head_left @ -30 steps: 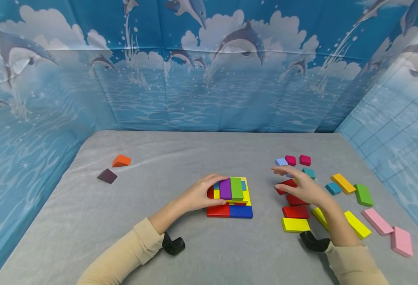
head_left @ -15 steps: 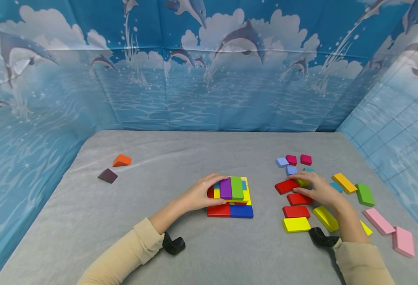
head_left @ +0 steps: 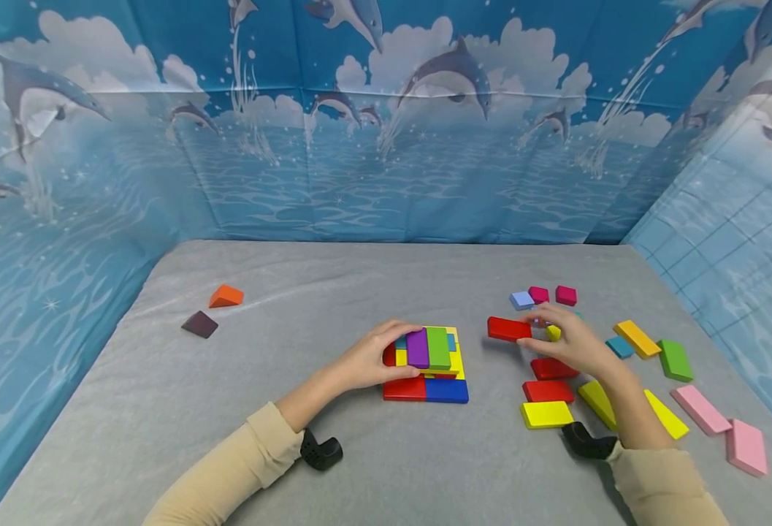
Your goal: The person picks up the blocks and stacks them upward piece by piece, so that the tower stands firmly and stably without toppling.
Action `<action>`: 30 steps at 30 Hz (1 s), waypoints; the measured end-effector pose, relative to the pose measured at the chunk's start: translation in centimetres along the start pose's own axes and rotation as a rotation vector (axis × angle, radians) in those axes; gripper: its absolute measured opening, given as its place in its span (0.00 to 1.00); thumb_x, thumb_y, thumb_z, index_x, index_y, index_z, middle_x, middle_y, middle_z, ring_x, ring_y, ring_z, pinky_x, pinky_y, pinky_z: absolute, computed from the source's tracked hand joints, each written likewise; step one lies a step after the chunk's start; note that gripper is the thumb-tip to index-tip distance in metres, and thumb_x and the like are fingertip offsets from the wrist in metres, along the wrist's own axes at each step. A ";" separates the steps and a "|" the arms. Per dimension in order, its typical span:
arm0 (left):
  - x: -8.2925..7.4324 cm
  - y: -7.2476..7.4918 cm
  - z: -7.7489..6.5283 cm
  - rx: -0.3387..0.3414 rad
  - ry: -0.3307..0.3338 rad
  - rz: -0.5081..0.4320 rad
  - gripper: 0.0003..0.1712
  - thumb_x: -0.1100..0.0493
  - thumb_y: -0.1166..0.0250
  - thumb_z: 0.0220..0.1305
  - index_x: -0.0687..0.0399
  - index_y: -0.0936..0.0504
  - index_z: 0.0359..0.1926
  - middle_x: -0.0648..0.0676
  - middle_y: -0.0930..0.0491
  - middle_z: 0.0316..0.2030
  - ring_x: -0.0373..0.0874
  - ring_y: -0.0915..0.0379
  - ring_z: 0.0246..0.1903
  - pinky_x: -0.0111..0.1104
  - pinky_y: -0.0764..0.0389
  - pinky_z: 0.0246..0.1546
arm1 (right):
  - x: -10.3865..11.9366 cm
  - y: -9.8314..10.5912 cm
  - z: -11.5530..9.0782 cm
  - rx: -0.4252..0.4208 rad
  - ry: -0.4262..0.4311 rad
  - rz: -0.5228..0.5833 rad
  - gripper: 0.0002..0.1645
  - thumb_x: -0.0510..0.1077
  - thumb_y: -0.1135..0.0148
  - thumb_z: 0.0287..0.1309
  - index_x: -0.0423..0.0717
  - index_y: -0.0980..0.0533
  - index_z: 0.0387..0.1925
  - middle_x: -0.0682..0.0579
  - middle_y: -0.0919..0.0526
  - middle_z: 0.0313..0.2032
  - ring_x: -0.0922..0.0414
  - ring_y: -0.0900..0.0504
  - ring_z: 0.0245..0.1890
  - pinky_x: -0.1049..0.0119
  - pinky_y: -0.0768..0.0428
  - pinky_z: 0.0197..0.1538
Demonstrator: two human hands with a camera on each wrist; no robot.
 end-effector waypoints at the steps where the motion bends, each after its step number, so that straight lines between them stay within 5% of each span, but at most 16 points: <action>1: 0.0 0.0 0.0 -0.005 -0.005 -0.002 0.36 0.49 0.33 0.54 0.48 0.35 0.63 0.52 0.36 0.61 0.44 0.39 0.57 0.40 0.32 0.55 | 1.1 0.0 0.3 -0.013 0.031 0.009 0.19 0.42 0.32 0.49 0.44 0.24 0.45 0.51 0.25 0.38 0.52 0.30 0.38 0.59 0.25 0.36; 11: 0.2 0.1 0.0 -0.023 0.024 -0.023 0.42 0.49 0.33 0.53 0.53 0.41 0.66 0.54 0.37 0.63 0.47 0.40 0.59 0.43 0.34 0.57 | 8.5 -3.4 3.5 0.065 0.174 0.116 0.18 0.42 0.32 0.48 0.45 0.23 0.43 0.53 0.25 0.38 0.53 0.28 0.38 0.63 0.24 0.34; 19: 0.3 0.1 0.0 -0.007 0.048 -0.070 0.46 0.47 0.33 0.54 0.48 0.47 0.69 0.53 0.39 0.63 0.46 0.39 0.58 0.44 0.34 0.57 | 9.6 -5.3 4.7 0.112 0.173 0.138 0.18 0.44 0.32 0.49 0.43 0.23 0.43 0.52 0.25 0.38 0.50 0.27 0.38 0.55 0.23 0.36; 30: -0.2 0.1 -0.1 -0.018 -0.051 -0.036 0.40 0.51 0.34 0.55 0.45 0.41 0.66 0.51 0.38 0.63 0.45 0.41 0.59 0.43 0.32 0.55 | 9.7 -5.9 5.1 0.109 0.166 0.168 0.18 0.42 0.33 0.50 0.42 0.24 0.44 0.50 0.22 0.41 0.51 0.25 0.39 0.50 0.24 0.44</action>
Point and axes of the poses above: each hand's wrist, its own z-axis towards the middle knuckle, its own y-axis out of the back of the hand, x = y × z, the point moved 7 cm from there along z, towards the middle knuckle
